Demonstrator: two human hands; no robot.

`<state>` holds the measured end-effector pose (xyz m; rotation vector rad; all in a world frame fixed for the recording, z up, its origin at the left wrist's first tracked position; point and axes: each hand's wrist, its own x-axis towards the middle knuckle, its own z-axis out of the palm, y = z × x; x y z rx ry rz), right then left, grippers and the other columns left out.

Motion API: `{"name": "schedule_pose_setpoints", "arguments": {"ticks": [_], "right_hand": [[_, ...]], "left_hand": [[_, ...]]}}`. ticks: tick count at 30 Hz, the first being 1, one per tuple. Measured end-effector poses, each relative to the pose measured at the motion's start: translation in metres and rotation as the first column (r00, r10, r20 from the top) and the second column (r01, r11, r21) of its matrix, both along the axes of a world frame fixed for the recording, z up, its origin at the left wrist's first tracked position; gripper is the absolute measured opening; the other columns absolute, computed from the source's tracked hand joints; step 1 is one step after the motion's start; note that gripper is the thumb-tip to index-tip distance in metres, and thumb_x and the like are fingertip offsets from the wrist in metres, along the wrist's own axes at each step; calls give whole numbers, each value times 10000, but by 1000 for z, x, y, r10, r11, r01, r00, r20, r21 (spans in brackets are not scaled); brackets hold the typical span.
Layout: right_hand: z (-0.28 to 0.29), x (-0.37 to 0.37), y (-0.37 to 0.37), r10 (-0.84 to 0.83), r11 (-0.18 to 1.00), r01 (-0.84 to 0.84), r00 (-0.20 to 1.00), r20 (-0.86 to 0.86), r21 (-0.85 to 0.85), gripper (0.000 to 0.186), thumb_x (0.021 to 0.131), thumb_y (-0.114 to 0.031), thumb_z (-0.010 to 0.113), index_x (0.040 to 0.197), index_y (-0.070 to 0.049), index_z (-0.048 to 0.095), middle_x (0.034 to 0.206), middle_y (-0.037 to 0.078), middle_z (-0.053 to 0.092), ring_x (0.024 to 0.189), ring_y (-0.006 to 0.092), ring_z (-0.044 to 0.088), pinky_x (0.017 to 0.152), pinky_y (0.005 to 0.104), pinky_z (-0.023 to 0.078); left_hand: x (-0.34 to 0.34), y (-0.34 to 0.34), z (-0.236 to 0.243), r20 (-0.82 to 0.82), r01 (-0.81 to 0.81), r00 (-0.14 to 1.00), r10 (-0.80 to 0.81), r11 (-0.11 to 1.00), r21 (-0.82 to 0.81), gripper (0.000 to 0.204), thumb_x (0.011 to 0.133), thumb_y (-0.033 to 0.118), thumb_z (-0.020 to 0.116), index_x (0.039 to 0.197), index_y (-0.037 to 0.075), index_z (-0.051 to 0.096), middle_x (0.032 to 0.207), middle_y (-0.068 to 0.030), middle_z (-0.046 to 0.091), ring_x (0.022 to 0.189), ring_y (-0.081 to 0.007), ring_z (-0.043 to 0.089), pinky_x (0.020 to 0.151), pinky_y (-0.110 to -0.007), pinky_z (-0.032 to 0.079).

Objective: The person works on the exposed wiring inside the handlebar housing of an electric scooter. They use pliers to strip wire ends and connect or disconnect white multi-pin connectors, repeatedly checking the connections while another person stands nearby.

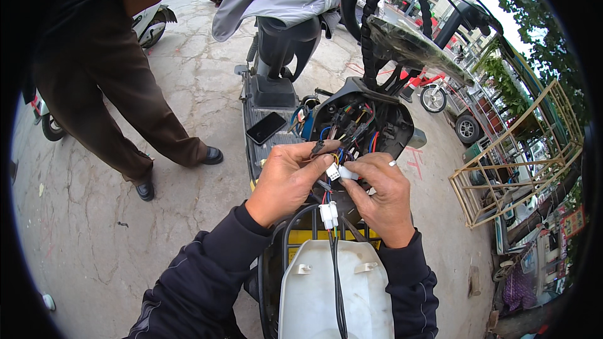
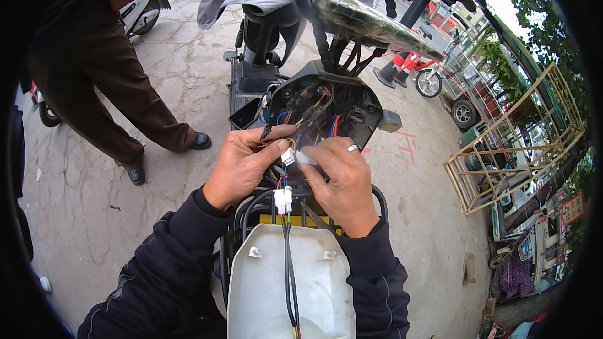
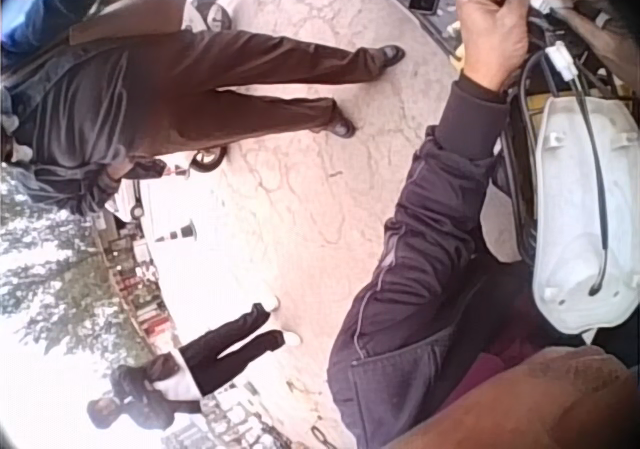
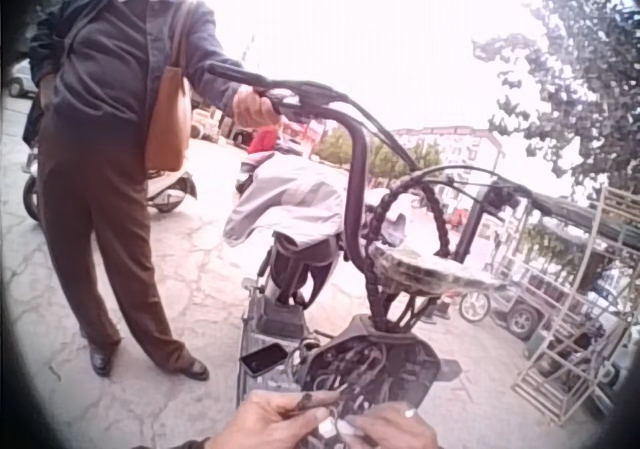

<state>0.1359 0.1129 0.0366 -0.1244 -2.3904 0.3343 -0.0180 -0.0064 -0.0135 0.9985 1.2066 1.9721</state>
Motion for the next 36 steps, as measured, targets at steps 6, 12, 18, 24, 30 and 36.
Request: {"name": "schedule_pose_setpoints", "arguments": {"ticks": [6,12,18,24,30,36], "right_hand": [[0,-1,0,8,1000,-8,1000,-2,-8,290,725,39,822,1000,-1,743,956,122,708,934,286,670,800,367,545],[-3,-4,0,28,1000,-28,999,-36,-7,259,738,24,806,985,-10,735,902,127,688,893,318,656,772,394,532],[-5,-7,-4,17,1000,-16,999,-37,8,240,753,13,795,982,-24,731,886,127,667,888,340,643,759,417,531],[-5,-7,-3,11,999,-11,1000,-19,31,245,759,11,790,993,-23,726,896,126,666,901,340,641,762,423,533],[3,-1,-5,6,994,-6,1000,4,-105,236,801,19,776,1021,7,690,966,138,689,883,285,655,782,352,524],[8,3,-12,-73,963,57,996,-50,-263,170,883,0,731,1041,16,668,941,110,673,826,204,636,760,305,507]], "left_hand": [[0,0,1,10,-4,1000,5,1000,-11,276,1005,40,654,1263,-49,702,1049,-37,743,908,-57,627,838,-234,536],[-3,4,-5,-11,-21,1000,21,1000,4,269,1003,33,654,1253,-50,706,1065,-52,749,925,-66,633,852,-241,540],[-4,4,-5,-37,-50,998,50,999,-5,267,1001,30,656,1251,-44,710,1052,-40,747,911,-56,623,837,-232,531],[-3,2,-2,-38,-46,998,46,999,0,258,999,31,660,1240,-39,718,1016,-18,739,884,-44,615,814,-227,526],[0,-5,6,38,13,999,-18,992,124,460,984,66,691,1420,-23,575,1030,-45,725,907,-68,627,837,-230,524],[7,-11,16,-3,176,984,-176,978,109,928,893,114,817,1607,-17,239,1254,-110,612,1118,-146,610,955,-300,530]]}}
